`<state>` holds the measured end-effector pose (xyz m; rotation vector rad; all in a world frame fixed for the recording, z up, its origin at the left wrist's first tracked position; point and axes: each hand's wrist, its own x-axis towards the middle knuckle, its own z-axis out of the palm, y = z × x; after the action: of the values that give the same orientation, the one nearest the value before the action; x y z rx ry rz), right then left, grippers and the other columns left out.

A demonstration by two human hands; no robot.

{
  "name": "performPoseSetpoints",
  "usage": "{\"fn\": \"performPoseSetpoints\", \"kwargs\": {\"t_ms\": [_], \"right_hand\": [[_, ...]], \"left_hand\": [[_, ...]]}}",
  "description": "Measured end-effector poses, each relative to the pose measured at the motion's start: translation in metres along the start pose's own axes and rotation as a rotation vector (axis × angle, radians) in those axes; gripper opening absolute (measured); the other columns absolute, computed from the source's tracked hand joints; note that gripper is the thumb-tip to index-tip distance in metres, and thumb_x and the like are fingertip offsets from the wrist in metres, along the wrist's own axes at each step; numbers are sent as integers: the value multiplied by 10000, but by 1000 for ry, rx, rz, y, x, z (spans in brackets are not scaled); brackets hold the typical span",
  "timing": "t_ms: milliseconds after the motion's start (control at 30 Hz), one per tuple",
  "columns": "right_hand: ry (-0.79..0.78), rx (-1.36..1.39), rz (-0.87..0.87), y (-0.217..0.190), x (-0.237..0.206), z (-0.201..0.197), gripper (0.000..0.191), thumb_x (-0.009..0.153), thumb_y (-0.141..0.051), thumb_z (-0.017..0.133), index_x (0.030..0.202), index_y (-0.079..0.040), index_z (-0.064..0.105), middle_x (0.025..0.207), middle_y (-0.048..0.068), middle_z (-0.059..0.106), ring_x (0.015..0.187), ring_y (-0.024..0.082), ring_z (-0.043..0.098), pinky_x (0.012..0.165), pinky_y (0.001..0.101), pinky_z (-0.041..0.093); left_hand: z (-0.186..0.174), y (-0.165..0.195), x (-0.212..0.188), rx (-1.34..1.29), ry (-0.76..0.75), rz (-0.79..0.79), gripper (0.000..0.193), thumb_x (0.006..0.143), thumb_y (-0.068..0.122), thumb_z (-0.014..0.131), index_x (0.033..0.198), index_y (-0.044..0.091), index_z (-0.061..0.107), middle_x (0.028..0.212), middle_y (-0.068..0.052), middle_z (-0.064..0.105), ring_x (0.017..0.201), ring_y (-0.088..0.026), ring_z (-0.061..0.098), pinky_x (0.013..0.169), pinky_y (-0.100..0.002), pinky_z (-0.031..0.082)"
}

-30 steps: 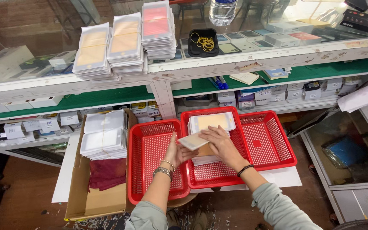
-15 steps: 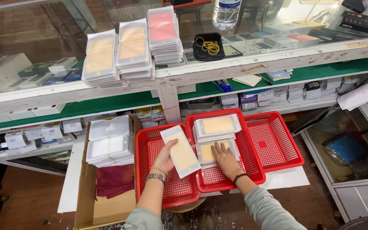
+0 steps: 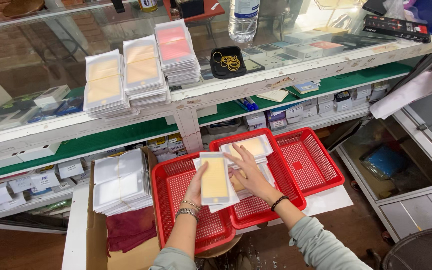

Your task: The person repeatedly picks up stacks of small rectangular pads from red baskets, aligns them, and places them on a glass counter. The person also uses rubber bands to secure some stacks.

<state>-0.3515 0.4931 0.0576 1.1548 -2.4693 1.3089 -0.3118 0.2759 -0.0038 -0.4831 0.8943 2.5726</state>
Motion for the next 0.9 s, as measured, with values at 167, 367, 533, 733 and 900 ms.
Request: {"fn": "performPoseSetpoints", "kwargs": {"t_ms": [167,367,533,733,900], "right_hand": [[-373,-472,372,65,-36,33,567,894,-121,644,1442,-59,511,1446,165,554,1351,341,541,1136,427,451],[-439,-768,134,83,-50,49,527,866,-56,591,1391,-61,539,1442,153,569,1254,346,581,1050,419,477],[-402,-393,552,38,-6,-10,399,1042,-115,515,1400,-228,650,1339,118,690,1237,267,692,1112,384,537],[-64,-24,-79,-15,13,-19,412,872,-25,639,1258,-138,727,1487,164,572,1387,432,425,1076,507,453],[-277,-172,384,36,-22,16,534,922,-134,634,1441,-98,516,1388,138,609,1310,308,576,1118,388,483]], "left_hand": [[-15,9,-1,-137,-54,33,589,994,213,438,1512,-60,374,1424,-266,603,1293,-373,624,1099,-491,518],[-17,24,-14,-140,114,51,658,960,338,452,1501,-30,387,1377,-273,616,1250,-398,626,1047,-537,522],[-8,22,-14,-50,178,8,752,958,548,468,1466,-7,458,1341,-280,624,1208,-378,641,1001,-523,533],[3,8,-8,4,252,61,832,900,686,415,1464,84,526,1318,-149,667,1153,-285,666,949,-430,544],[0,12,-14,-9,-74,45,672,986,354,484,1504,-67,409,1421,-266,618,1297,-348,632,1108,-452,528]]}}
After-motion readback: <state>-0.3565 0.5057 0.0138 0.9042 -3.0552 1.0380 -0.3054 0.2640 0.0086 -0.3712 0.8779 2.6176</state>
